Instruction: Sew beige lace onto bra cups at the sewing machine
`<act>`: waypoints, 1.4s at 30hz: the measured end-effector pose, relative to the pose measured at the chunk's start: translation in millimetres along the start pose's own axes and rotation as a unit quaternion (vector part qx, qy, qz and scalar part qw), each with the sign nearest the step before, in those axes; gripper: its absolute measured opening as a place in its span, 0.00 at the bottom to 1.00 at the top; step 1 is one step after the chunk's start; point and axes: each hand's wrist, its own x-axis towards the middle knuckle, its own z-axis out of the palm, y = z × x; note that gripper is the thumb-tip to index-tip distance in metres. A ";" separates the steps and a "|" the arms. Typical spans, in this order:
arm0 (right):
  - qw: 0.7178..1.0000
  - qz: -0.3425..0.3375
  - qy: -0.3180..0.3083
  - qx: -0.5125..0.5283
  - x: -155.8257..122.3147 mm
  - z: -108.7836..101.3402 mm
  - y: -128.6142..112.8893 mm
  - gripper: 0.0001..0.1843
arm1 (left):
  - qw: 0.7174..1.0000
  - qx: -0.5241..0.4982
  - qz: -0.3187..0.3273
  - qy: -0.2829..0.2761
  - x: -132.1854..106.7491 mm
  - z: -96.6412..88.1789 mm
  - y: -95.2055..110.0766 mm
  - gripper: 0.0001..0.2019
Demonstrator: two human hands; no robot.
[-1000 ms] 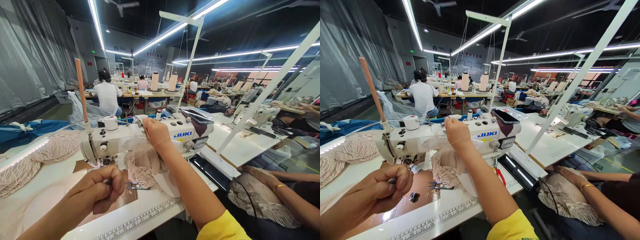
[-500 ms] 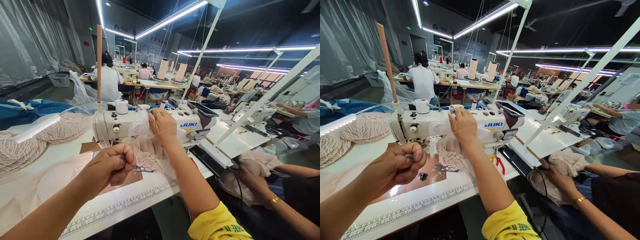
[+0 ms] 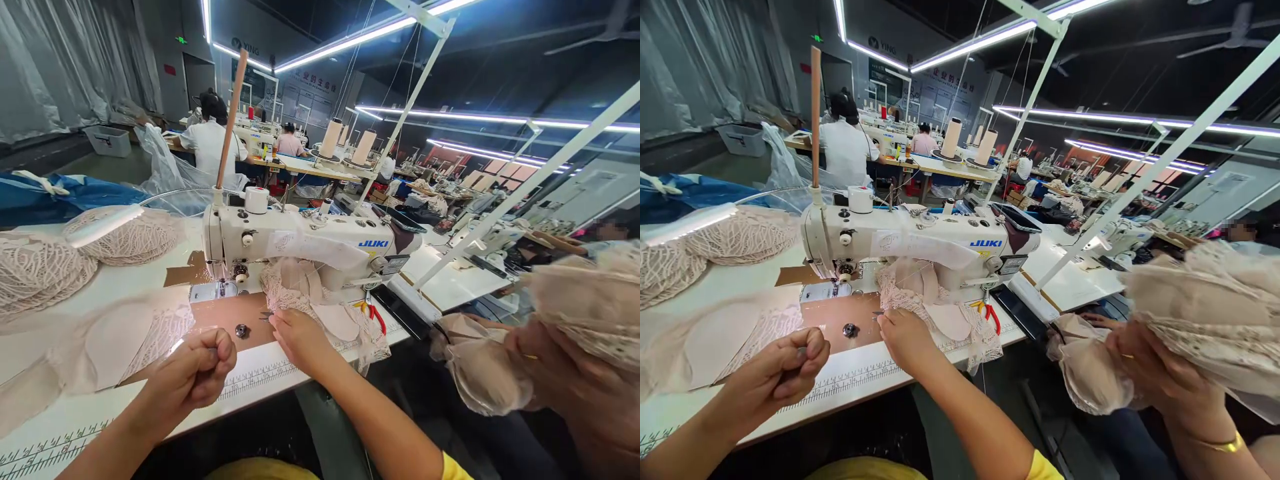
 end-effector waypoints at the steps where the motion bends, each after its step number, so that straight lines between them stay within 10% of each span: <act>1: 1.000 0.003 -0.019 -0.006 0.7 8.2 -5.2 0.14 | 1.000 0.010 -0.002 0.003 -1.9 -3.3 -7.2 0.03; 11: 0.996 0.036 -0.075 -0.043 16.5 11.3 -26.8 0.09 | 0.997 0.070 0.008 0.035 -6.3 -2.1 -25.7 0.02; 21: 0.971 0.024 0.106 0.212 -30.3 10.2 -33.3 0.14 | 0.995 0.063 0.054 0.047 9.4 -10.5 -25.5 0.01; 31: 0.813 0.208 0.016 0.544 -22.0 11.3 -41.0 0.29 | 0.983 0.154 0.092 0.040 6.0 -13.5 -30.0 0.03; 42: 0.657 0.265 -0.057 0.704 -22.4 2.7 -47.3 0.29 | 0.975 0.202 0.081 0.054 -4.8 -24.5 -32.6 0.05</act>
